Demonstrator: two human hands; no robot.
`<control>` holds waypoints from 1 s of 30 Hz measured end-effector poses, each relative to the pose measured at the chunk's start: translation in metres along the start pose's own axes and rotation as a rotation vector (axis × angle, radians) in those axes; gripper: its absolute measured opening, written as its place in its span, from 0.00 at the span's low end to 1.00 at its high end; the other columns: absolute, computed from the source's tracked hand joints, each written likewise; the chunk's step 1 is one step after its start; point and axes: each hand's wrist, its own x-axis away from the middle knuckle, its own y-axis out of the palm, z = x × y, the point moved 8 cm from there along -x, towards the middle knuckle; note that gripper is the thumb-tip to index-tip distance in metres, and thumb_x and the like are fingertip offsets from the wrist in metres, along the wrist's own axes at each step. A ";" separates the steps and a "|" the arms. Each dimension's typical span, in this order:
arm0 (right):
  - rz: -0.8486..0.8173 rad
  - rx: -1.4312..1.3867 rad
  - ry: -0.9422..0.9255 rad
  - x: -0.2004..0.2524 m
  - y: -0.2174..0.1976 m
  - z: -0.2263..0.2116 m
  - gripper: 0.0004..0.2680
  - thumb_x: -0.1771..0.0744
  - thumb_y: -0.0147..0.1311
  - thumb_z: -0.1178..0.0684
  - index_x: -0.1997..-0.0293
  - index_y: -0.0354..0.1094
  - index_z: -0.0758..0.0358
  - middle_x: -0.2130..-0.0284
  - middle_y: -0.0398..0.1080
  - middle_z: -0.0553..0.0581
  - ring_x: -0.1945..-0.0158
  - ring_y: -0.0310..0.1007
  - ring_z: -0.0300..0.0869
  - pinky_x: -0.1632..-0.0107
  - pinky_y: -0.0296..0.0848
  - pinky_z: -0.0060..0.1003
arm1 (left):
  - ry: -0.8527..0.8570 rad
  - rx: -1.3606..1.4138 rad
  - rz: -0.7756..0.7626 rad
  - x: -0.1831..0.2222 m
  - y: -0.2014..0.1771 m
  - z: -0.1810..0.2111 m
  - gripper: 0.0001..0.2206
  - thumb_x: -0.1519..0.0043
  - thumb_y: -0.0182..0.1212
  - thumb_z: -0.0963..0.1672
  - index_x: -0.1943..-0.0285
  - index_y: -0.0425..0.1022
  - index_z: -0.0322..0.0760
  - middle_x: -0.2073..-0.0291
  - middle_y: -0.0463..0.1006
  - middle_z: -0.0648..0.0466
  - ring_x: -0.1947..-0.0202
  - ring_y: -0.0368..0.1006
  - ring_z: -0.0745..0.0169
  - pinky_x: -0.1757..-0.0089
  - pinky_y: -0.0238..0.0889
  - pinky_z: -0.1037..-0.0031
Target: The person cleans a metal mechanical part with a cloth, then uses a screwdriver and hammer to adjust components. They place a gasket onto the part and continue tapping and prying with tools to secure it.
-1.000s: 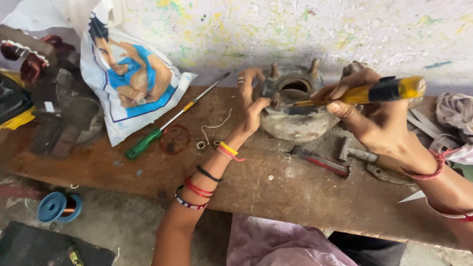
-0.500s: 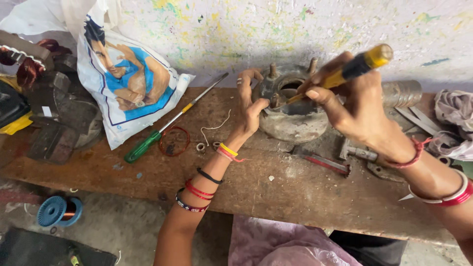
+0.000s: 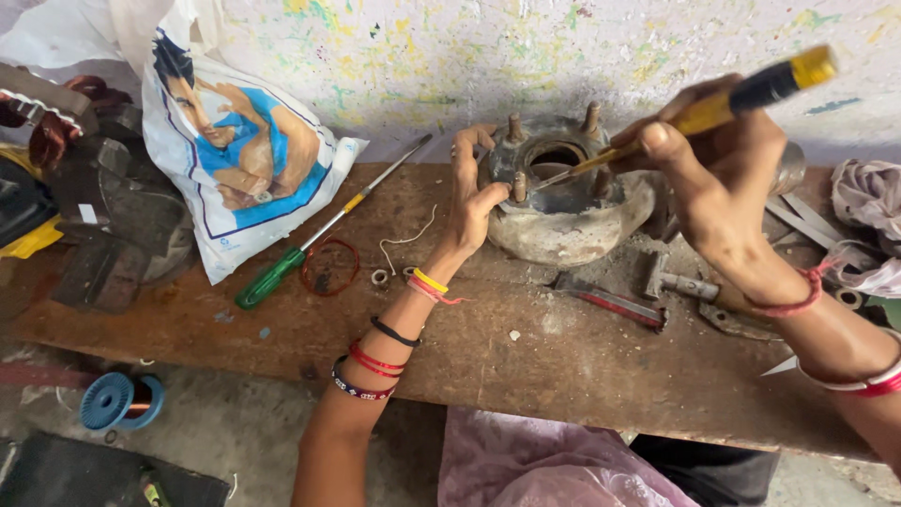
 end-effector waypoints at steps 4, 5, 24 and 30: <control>0.043 0.068 0.123 -0.013 0.000 0.018 0.07 0.26 0.55 0.59 0.50 0.62 0.74 0.62 0.74 0.67 0.56 0.82 0.52 0.52 0.83 0.46 | -0.020 0.015 -0.011 -0.001 0.002 0.002 0.22 0.49 0.51 0.36 0.45 0.54 0.36 0.40 0.56 0.46 0.63 0.73 0.56 0.62 0.70 0.64; 0.051 -0.010 0.185 -0.015 0.000 0.025 0.07 0.26 0.55 0.59 0.48 0.61 0.74 0.61 0.74 0.67 0.55 0.83 0.52 0.52 0.83 0.46 | -0.014 0.013 -0.012 -0.001 0.002 0.003 0.22 0.49 0.51 0.35 0.45 0.54 0.36 0.41 0.56 0.46 0.63 0.73 0.56 0.62 0.70 0.64; -0.244 0.193 0.175 -0.057 0.040 0.028 0.09 0.24 0.48 0.58 0.47 0.52 0.76 0.65 0.72 0.66 0.63 0.81 0.47 0.59 0.83 0.39 | -0.021 -0.023 0.039 -0.001 -0.002 0.001 0.22 0.51 0.51 0.37 0.46 0.56 0.34 0.45 0.60 0.47 0.58 0.69 0.56 0.58 0.69 0.66; -0.260 0.489 0.014 -0.046 0.067 0.000 0.07 0.26 0.52 0.59 0.48 0.58 0.71 0.70 0.74 0.59 0.67 0.78 0.41 0.65 0.74 0.32 | 0.098 -0.270 0.034 0.000 -0.003 0.010 0.26 0.50 0.55 0.37 0.39 0.58 0.33 0.40 0.63 0.44 0.45 0.67 0.56 0.47 0.67 0.67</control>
